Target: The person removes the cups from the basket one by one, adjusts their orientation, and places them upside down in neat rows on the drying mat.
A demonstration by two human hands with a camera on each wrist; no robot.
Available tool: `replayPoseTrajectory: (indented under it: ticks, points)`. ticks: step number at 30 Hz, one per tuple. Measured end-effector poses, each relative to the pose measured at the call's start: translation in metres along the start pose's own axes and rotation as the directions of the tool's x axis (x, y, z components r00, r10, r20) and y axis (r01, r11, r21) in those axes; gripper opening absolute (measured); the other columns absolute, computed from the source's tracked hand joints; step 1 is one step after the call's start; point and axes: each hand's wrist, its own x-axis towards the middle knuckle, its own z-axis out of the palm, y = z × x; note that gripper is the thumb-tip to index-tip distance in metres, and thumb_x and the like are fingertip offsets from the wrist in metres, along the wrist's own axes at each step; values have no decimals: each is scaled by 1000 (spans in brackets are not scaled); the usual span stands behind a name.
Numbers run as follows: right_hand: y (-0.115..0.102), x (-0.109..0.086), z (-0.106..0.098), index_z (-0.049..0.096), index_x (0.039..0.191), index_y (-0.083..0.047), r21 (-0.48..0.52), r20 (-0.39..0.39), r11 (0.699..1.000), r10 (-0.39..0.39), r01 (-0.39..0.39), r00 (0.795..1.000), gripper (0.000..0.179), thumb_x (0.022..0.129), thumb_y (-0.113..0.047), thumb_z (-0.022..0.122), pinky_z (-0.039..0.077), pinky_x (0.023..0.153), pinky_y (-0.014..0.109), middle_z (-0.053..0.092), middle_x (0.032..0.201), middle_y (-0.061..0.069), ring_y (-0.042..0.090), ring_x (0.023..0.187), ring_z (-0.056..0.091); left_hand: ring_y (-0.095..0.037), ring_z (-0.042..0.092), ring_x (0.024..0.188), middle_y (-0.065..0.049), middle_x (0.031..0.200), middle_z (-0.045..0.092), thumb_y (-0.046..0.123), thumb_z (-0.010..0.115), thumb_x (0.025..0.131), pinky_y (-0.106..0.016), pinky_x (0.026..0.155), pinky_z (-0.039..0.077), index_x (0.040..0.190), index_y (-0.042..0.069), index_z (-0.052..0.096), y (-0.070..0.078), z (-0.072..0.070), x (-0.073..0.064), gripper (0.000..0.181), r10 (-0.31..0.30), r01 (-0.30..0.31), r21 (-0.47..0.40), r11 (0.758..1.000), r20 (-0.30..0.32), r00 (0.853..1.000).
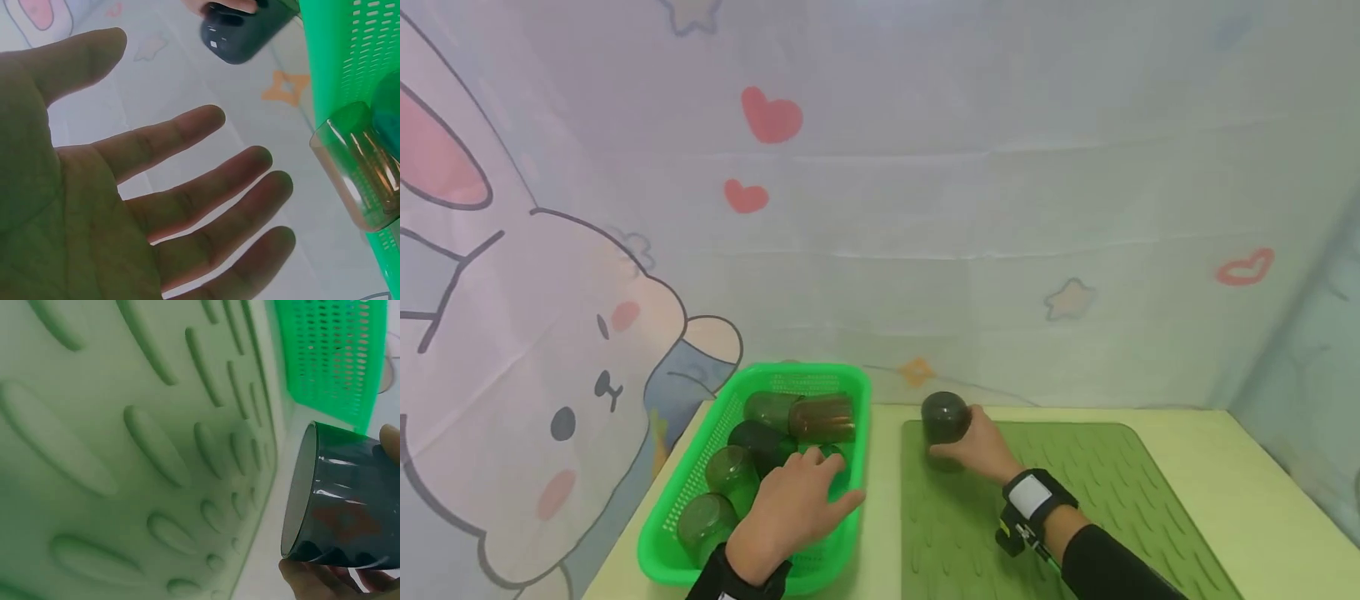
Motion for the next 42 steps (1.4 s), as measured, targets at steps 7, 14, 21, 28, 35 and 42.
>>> replayPoseTrajectory:
  ticks: [7, 14, 21, 28, 35, 42]
  points:
    - [13, 24, 20, 40, 119, 14, -12, -34, 999, 48, -49, 998, 78, 65, -18, 86, 46, 89, 54, 52, 113, 29, 43, 105, 54, -27, 48, 98, -9, 109, 50, 44, 55, 94, -41, 75, 43, 125, 9, 55, 1, 3, -7, 47, 16, -16, 20, 1000, 7, 1000]
    - [27, 35, 31, 38, 122, 14, 9, -68, 993, 118, -117, 991, 81, 67, -21, 86, 43, 92, 56, 51, 118, 33, 46, 109, 52, -26, 50, 99, -9, 111, 52, 45, 56, 93, -40, 78, 46, 125, 10, 56, -1, 6, -9, 48, 21, -21, 58, 998, 6, 1000]
    - [25, 36, 35, 37, 123, 15, 6, -66, 997, 77, -77, 995, 81, 68, -19, 85, 44, 90, 56, 50, 118, 34, 47, 109, 52, -28, 49, 103, -11, 114, 51, 45, 56, 93, -41, 80, 46, 129, 9, 54, -1, 7, -9, 51, 6, -7, 47, 999, 26, 1000]
    - [23, 32, 33, 33, 129, 15, -8, -16, 998, 67, -67, 998, 88, 66, -17, 86, 43, 93, 56, 48, 123, 34, 48, 112, 49, -28, 50, 103, -10, 114, 52, 45, 58, 91, -40, 80, 46, 128, 10, 55, 1, 7, -8, 51, 0, -3, 67, 998, 42, 999]
    - [13, 20, 12, 35, 131, 18, -88, 59, 993, 84, -79, 995, 87, 71, -21, 83, 42, 93, 57, 45, 127, 36, 49, 115, 46, -27, 50, 103, -10, 114, 52, 45, 57, 92, -42, 81, 46, 128, 10, 54, 8, 2, -12, 51, 15, -18, 105, 994, 33, 999]
    - [-15, -4, -22, 50, 117, 20, -283, 187, 959, 45, 10, 981, 63, 76, -20, 78, 51, 81, 50, 54, 115, 35, 46, 102, 56, -27, 51, 98, -10, 109, 53, 45, 59, 91, -42, 80, 46, 125, 9, 56, 17, -2, -17, 49, 52, -54, 123, 991, 16, 999]
